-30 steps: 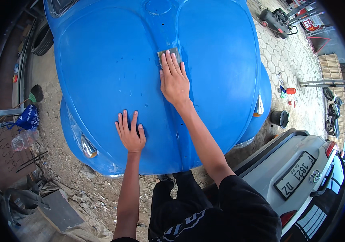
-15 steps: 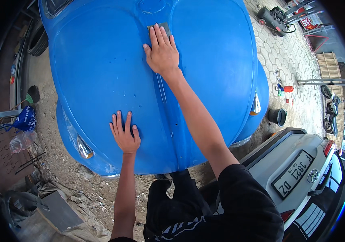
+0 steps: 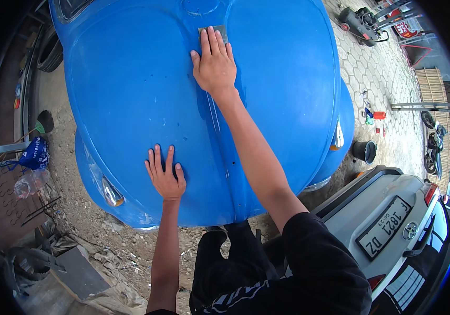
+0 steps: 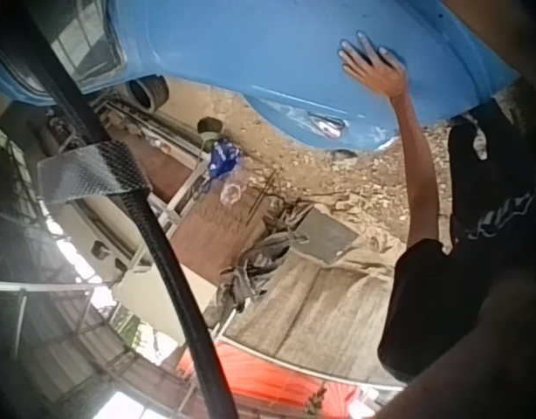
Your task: The person sands the hood of a car with sandpaper while resting their other hand on the surface, then folds the sandpaper.
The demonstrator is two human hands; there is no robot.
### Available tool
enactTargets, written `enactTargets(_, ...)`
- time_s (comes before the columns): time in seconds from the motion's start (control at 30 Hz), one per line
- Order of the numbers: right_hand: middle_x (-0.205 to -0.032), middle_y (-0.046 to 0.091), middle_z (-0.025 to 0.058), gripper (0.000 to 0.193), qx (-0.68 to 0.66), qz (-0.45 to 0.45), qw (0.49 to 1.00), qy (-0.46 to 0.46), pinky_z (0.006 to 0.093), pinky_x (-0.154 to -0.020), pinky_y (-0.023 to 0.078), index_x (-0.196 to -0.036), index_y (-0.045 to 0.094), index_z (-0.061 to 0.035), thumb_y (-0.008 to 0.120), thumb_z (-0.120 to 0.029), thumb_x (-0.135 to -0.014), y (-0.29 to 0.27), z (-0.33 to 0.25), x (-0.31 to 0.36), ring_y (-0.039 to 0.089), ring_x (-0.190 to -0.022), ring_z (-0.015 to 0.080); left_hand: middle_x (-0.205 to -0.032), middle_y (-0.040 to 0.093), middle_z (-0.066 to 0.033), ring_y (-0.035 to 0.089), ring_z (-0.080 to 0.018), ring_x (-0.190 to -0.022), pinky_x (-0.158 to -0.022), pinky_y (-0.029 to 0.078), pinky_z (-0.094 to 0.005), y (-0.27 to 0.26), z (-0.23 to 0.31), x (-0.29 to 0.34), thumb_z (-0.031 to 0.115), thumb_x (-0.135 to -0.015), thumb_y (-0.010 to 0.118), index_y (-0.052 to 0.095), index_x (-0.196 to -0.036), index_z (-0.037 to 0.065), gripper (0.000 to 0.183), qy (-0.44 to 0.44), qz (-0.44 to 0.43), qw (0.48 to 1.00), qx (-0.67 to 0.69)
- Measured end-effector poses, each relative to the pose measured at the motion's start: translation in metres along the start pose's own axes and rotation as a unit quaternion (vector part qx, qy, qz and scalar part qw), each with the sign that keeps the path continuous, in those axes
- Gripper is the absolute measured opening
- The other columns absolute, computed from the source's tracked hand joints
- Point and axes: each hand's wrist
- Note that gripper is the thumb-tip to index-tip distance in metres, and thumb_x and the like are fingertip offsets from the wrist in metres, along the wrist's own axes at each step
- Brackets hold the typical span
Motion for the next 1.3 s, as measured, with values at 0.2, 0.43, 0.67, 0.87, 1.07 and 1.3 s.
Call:
enactTargets(0.2, -0.162, 0.036, 0.0115, 0.060, 0.012, -0.109, 0.993, 0.043, 0.0475, -0.121, 0.028, -0.157, 0.033, -0.0065, 0.044, -0.032, -0.104, -0.038, -0.026, 0.108, 0.034, -0.150, 0.0286, -0.156, 0.044, -0.0173, 0.035, -0.0398, -0.148, -0.120, 0.021, -0.0593, -0.004, -0.007, 0.007, 0.030, -0.103, 0.041, 0.060, -0.143, 0.016, 0.046, -0.005, -0.006, 1.000, -0.016)
enactTargets(0.43, -0.163, 0.032, 0.0156, 0.068, 0.011, -0.037, 0.997, 0.065, 0.0480, -0.122, 0.025, -0.158, 0.030, -0.0022, 0.044, -0.040, -0.103, 0.007, -0.013, 0.002, 0.030, -0.151, 0.0305, -0.157, 0.043, -0.0181, 0.034, -0.0398, -0.148, -0.120, 0.021, -0.0589, -0.002, -0.003, 0.009, 0.031, -0.105, 0.039, 0.060, -0.142, 0.014, 0.046, -0.001, -0.011, 1.000, -0.020)
enactTargets(0.67, -0.168, 0.021, 0.0127, 0.079, -0.019, -0.065, 0.993, 0.096, 0.0433, -0.127, 0.014, -0.160, 0.022, -0.0036, 0.040, -0.053, -0.100, 0.041, 0.020, -0.116, 0.019, -0.156, 0.0265, -0.156, 0.044, -0.0187, 0.035, -0.0399, -0.147, -0.120, 0.022, -0.0585, -0.002, 0.002, 0.011, 0.031, -0.105, 0.038, 0.061, -0.142, 0.013, 0.047, 0.009, -0.004, 1.000, -0.014)
enactTargets(0.87, -0.165, 0.029, 0.0153, 0.077, -0.027, -0.087, 0.995, 0.041, 0.0468, -0.124, 0.022, -0.158, 0.031, -0.0036, 0.044, -0.054, -0.101, 0.001, -0.012, 0.017, 0.027, -0.152, 0.0309, -0.155, 0.046, -0.0178, 0.039, -0.0426, -0.144, -0.120, 0.022, -0.0597, -0.001, -0.010, 0.014, 0.032, -0.103, 0.041, 0.062, -0.141, 0.017, 0.046, -0.005, 0.004, 1.000, -0.001)
enactTargets(1.07, -0.163, 0.032, 0.0159, 0.072, -0.028, -0.124, 0.991, 0.045, 0.0473, -0.122, 0.025, -0.157, 0.033, -0.0027, 0.050, -0.044, -0.101, -0.043, -0.018, 0.088, 0.030, -0.151, 0.0306, -0.152, 0.046, -0.0175, 0.039, -0.0415, -0.143, -0.117, 0.027, -0.0609, 0.001, -0.001, -0.013, 0.030, -0.099, 0.048, 0.061, -0.138, 0.015, 0.044, 0.010, 0.003, 0.999, -0.030)
enactTargets(1.3, -0.163, 0.031, 0.0166, 0.069, -0.032, -0.104, 0.991, 0.077, 0.0480, -0.122, 0.025, -0.156, 0.033, -0.0017, 0.045, -0.044, -0.103, -0.019, -0.019, 0.045, 0.029, -0.152, 0.0311, -0.147, 0.046, -0.0157, 0.042, -0.0377, -0.139, -0.118, 0.030, -0.0567, 0.007, 0.018, -0.195, 0.020, -0.096, 0.056, 0.057, -0.136, 0.013, 0.041, 0.062, 0.022, 0.997, 0.031)
Point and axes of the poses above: each hand's wrist, its own x-axis away from the middle knuckle, its own y-axis out of the palm, z = x × y
